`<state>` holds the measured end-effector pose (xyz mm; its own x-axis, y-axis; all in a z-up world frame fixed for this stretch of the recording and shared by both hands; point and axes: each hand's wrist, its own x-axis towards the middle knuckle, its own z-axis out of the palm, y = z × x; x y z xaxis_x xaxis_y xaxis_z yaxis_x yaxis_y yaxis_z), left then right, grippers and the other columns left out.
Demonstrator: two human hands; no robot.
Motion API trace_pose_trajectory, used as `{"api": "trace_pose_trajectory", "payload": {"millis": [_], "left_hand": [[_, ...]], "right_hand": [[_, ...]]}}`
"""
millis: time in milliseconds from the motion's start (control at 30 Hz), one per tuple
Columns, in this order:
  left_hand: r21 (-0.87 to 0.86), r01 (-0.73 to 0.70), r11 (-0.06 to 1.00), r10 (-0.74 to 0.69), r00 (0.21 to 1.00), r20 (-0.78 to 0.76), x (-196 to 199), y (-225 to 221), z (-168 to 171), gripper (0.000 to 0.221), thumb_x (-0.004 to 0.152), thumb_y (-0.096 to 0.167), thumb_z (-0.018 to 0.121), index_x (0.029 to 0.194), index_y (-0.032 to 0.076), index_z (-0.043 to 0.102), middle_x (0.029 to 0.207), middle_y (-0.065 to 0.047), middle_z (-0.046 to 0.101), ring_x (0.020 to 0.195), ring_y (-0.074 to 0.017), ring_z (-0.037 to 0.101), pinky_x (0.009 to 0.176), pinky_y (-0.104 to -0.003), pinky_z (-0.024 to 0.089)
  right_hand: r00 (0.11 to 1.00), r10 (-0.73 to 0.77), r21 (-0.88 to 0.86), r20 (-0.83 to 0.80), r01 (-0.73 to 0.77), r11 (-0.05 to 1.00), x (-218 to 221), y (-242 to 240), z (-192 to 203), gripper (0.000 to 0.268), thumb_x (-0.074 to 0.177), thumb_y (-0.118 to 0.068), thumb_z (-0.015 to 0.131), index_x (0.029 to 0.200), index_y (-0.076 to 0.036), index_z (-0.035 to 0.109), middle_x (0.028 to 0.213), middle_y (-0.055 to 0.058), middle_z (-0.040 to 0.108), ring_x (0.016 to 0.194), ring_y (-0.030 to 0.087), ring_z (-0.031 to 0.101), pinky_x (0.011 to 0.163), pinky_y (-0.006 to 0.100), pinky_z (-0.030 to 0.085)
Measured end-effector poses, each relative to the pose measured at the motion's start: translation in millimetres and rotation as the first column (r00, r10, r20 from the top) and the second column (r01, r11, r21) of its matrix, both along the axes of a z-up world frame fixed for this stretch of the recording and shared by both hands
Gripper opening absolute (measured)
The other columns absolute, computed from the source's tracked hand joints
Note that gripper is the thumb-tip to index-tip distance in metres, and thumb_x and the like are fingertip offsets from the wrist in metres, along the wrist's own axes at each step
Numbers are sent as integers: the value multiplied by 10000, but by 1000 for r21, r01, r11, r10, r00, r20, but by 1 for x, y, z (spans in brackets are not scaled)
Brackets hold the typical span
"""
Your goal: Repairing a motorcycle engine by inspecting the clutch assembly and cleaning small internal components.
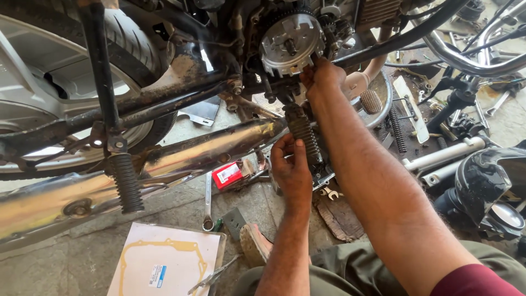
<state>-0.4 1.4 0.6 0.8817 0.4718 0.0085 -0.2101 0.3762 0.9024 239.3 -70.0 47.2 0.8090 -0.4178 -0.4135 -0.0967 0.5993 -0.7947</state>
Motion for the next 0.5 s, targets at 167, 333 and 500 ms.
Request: {"api": "trace_pose_trajectory", "payload": {"millis": [167, 333, 500], "left_hand": [[-10, 52, 999, -53, 998, -37, -3, 3, 8, 360, 975, 208, 662, 1280, 35, 581, 1046, -64, 660, 873, -117, 694, 704, -251, 628], [14, 26, 1000, -25, 999, -48, -1, 1, 5, 365, 967, 217, 666, 1274, 35, 587, 1032, -61, 673, 847, -121, 693, 684, -256, 620], [76, -2, 997, -2, 998, 55, 2, 1, -3, 320, 1008, 220, 659, 1275, 49, 616, 1062, -61, 689, 916, -110, 679, 734, -264, 612]], "right_hand": [[997, -16, 12, -73, 17, 1000, -9, 3, 10, 181, 980, -82, 592, 1035, 44, 710, 728, 90, 665, 554, 143, 607, 481, 259, 527], [998, 43, 7, -49, -43, 999, -20, 3, 15, 171, 1003, -93, 574, 1043, 26, 691, 724, 76, 643, 576, 149, 601, 497, 283, 537], [991, 111, -98, -69, -117, 988, -74, -6, 13, 158, 985, -185, 656, 933, -37, 640, 694, 46, 599, 543, 154, 544, 490, 301, 497]]}}
